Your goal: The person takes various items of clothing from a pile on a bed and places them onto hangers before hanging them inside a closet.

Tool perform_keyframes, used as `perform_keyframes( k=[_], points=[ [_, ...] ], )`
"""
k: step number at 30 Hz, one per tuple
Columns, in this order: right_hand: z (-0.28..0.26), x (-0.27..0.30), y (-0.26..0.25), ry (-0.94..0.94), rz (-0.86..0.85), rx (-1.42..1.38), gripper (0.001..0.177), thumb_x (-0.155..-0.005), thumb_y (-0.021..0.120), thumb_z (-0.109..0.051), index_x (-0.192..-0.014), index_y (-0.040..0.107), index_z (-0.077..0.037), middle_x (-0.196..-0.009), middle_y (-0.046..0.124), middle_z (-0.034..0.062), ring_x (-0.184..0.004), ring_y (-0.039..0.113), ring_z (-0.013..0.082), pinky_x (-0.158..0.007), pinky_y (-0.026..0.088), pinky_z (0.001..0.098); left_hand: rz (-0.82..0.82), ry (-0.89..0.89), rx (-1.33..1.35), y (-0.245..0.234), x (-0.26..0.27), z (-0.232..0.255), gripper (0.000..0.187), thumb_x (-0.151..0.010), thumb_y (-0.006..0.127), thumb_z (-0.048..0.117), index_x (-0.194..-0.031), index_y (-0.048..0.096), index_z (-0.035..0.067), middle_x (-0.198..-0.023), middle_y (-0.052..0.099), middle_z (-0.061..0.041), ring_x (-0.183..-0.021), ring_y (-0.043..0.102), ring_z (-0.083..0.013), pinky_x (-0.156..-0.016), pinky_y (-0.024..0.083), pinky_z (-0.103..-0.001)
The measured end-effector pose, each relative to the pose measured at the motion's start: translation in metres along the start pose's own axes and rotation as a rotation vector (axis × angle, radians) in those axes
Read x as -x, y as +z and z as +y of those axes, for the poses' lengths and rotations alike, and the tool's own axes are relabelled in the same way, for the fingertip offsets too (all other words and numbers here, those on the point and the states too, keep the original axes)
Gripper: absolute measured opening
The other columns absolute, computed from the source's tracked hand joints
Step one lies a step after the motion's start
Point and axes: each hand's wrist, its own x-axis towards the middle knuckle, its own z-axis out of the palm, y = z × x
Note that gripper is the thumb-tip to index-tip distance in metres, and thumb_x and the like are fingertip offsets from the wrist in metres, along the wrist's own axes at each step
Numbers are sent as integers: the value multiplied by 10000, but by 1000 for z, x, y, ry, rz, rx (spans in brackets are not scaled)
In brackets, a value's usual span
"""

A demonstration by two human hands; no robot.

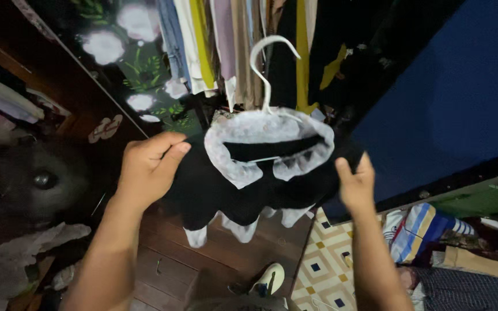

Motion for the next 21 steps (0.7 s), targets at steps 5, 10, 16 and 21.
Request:
perform_keyframes(
  k=[5, 10, 16, 21],
  points=[
    [75, 6, 21, 365, 54, 126, 323, -1002, 710, -156, -1279, 630, -12, -1186, 731, 75, -1044, 665, 156, -953, 535, 319, 99, -197, 155, 32, -22, 7, 117, -1045, 718, 97, -1055, 748, -15, -748, 640, 27, -700, 518, -10, -610, 434, -228],
    [111, 21, 24, 307, -8, 258, 522, -1000, 708, -160, -1450, 490, -10, -1385, 598, 150, -1252, 555, 237, -1070, 452, 366, 178, -336, 385, 54, -43, -3, 133, -1068, 708, 99, -1061, 765, -20, -805, 609, 64, -703, 484, -18, -610, 383, -216],
    [48, -25, 36, 112, 169, 519, 781, -1012, 702, -163, -1658, 289, -17, -1668, 402, 255, -1545, 397, 357, -1237, 339, 432, 62, -327, 631, 55, -83, -27, 128, -1054, 661, 89, -1056, 738, -13, -886, 703, 47, -757, 593, -16, -695, 484, -204],
    [25, -73, 112, -96, 183, 371, 781, -1011, 598, -49, -1700, 232, -20, -1750, 301, 256, -1606, 337, 348, -1262, 363, 438, -51, -204, 588, 86, -114, -21, 131, -1050, 671, 98, -1046, 723, -22, -862, 637, 73, -780, 551, -24, -698, 468, -221]
  ],
)
